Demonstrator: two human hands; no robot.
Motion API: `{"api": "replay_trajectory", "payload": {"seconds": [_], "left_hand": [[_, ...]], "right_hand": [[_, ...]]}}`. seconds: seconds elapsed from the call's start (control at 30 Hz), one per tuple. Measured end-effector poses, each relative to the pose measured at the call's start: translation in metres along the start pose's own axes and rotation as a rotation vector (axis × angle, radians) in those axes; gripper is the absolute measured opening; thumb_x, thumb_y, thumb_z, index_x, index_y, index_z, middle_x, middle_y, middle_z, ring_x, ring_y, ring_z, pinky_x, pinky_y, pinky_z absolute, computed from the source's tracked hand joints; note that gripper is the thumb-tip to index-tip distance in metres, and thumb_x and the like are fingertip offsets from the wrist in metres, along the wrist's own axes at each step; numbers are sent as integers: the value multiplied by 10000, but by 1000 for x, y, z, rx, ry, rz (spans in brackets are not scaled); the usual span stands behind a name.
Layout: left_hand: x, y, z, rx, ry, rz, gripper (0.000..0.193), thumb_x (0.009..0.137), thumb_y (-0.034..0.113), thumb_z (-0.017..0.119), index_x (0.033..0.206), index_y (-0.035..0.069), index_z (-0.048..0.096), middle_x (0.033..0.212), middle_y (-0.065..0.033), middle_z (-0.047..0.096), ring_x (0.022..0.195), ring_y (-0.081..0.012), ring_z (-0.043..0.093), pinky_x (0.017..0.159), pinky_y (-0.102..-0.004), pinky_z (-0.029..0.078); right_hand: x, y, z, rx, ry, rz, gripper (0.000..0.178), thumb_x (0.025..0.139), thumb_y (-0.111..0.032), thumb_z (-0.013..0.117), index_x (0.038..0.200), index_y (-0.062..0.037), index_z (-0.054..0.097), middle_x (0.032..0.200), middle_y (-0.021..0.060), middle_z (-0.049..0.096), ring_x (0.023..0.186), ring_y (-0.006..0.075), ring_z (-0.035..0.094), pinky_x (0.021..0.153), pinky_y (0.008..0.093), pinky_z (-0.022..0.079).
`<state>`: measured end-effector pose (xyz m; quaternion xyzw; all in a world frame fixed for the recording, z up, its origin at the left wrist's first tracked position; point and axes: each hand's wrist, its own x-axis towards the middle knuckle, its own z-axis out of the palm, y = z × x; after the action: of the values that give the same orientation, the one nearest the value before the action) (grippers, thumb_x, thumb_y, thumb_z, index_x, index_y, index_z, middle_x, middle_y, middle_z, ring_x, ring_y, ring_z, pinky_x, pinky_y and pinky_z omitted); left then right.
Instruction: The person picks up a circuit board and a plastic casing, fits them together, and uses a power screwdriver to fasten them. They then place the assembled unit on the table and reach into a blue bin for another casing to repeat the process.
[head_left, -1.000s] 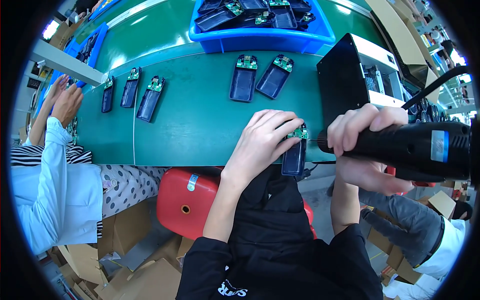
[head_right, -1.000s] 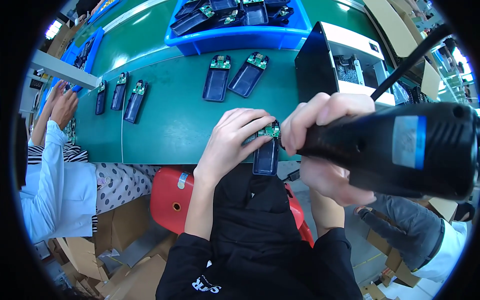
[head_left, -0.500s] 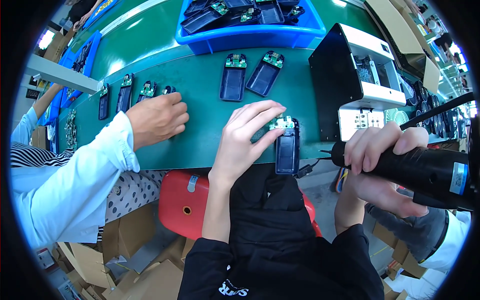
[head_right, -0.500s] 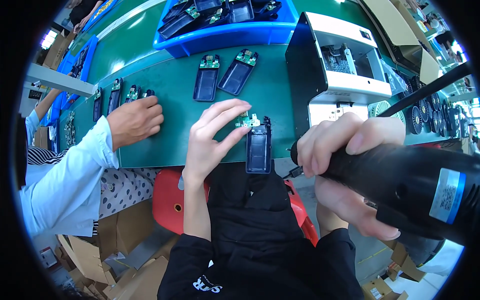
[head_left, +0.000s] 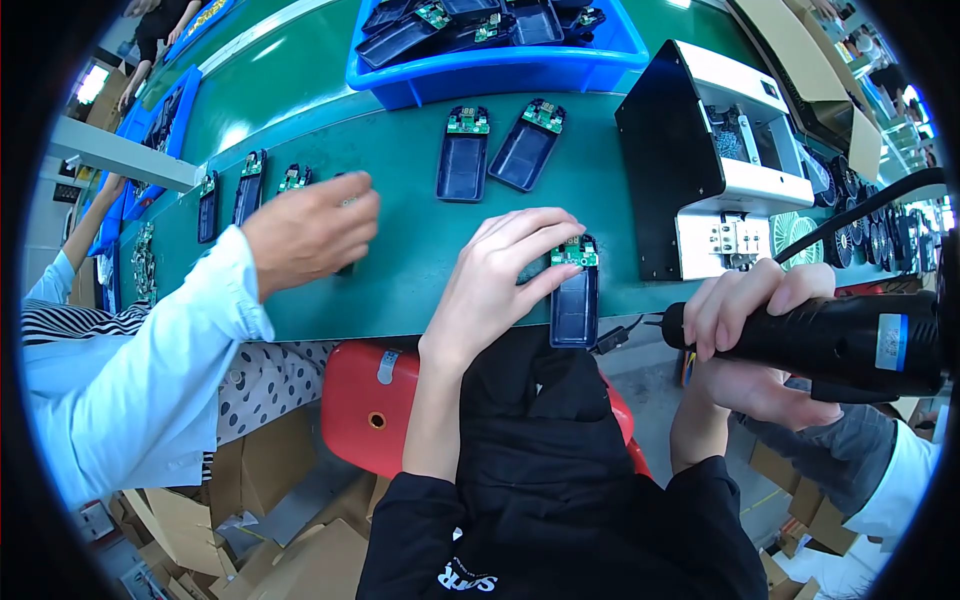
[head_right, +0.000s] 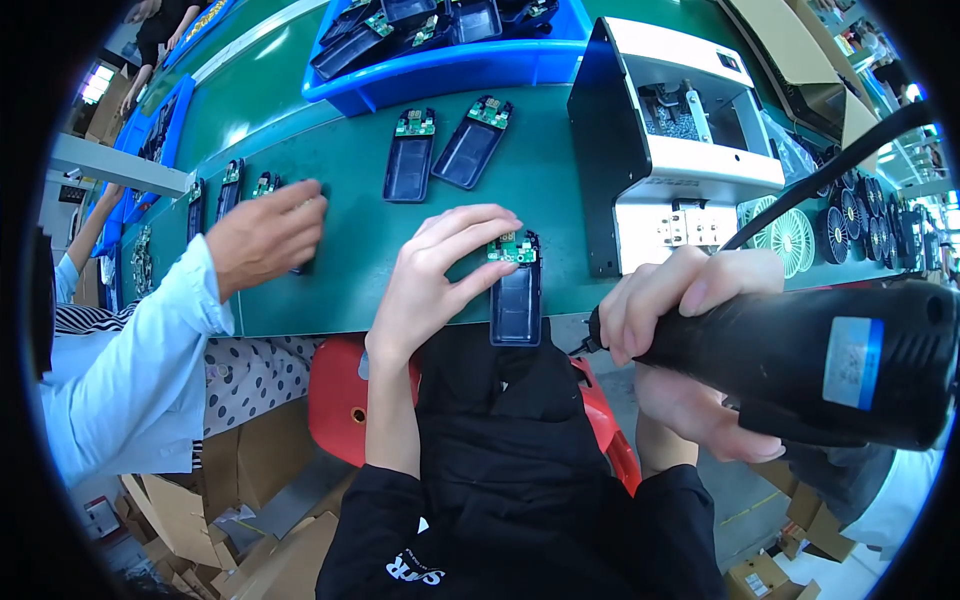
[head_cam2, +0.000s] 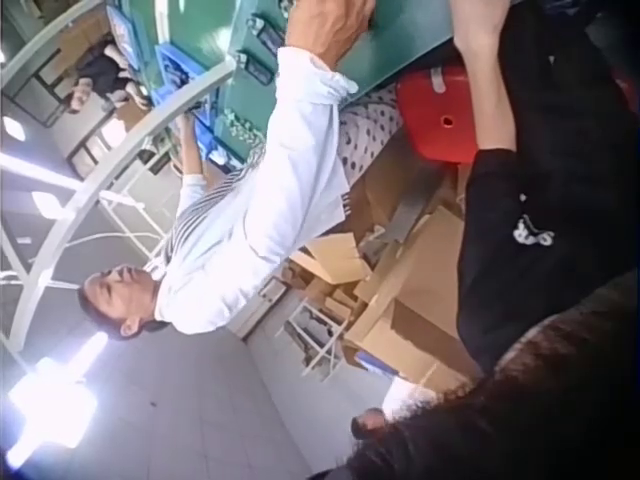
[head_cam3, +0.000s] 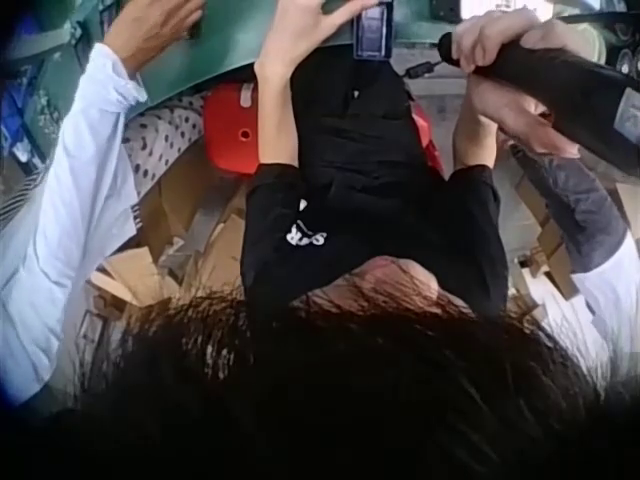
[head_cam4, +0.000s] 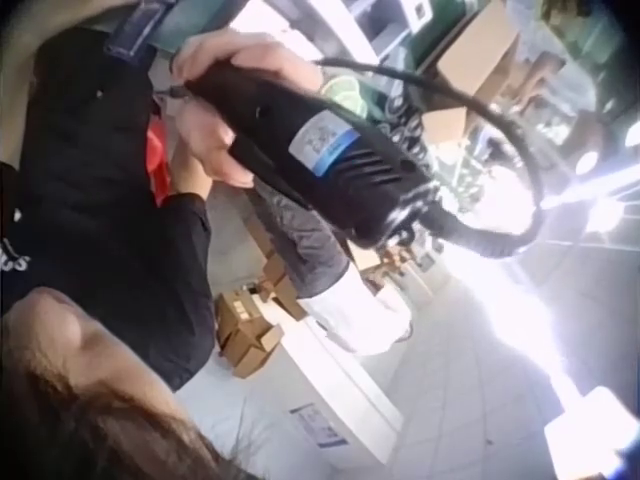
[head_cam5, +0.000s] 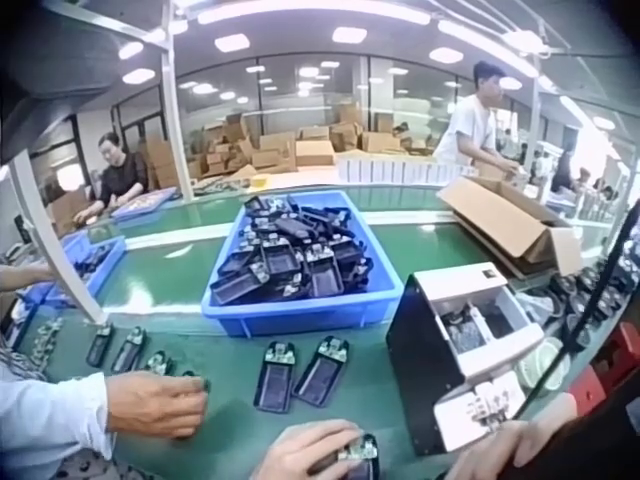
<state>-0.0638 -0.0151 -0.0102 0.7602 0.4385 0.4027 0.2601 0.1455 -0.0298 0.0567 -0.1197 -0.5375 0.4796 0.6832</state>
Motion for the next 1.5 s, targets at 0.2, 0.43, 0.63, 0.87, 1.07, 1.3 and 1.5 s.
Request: {"api": "replay_trajectory", "payload": {"seconds": [0.2,0.43,0.63,0.87,1.07,1.3,1.5], "left_hand": [[4,0,3,79,-99,20,348,758,154,774,1091,81,703,1136,-60,670,1094,-262,617,963,-384,447],[5,1,3,110,-106,22,341,758,160,774,1084,85,710,1133,-54,670,1088,-261,618,961,-385,448],[5,0,3,68,-84,15,303,813,193,743,1095,92,699,1147,-59,653,1121,-258,597,997,-394,438],[6,-3,2,89,-103,18,304,812,192,745,1094,87,701,1138,-65,656,1129,-256,594,1010,-399,435],[8,-4,2,94,-117,14,300,803,187,753,1082,86,708,1119,-63,659,1133,-248,592,1005,-395,435],[9,-4,1,73,-134,-4,317,791,183,762,1091,93,708,1091,-53,670,1128,-239,597,989,-388,439],[10,-2,2,49,-88,-19,338,743,147,783,1066,80,711,1081,-56,702,1102,-243,630,971,-374,454]], "right_hand": [[-18,8,-2,-152,49,86,842,755,-854,516,998,-63,365,643,47,462,436,133,473,405,257,434],[-25,6,-1,-210,76,185,831,771,-846,505,992,-59,360,643,49,460,440,132,468,410,252,433],[-24,5,-1,-208,76,189,834,771,-849,497,992,-57,359,643,50,458,442,133,469,411,254,431],[-24,4,1,-231,117,223,842,766,-854,498,991,-54,361,634,52,451,437,134,461,408,255,428],[-25,6,2,-243,122,237,851,761,-860,496,988,-51,361,632,53,452,434,133,459,405,253,427],[-24,7,0,-238,106,228,850,766,-862,483,982,-49,362,632,53,456,432,126,459,398,243,424],[-22,7,1,-253,122,242,844,771,-860,476,977,-50,362,629,51,456,429,120,459,396,239,427]]}}
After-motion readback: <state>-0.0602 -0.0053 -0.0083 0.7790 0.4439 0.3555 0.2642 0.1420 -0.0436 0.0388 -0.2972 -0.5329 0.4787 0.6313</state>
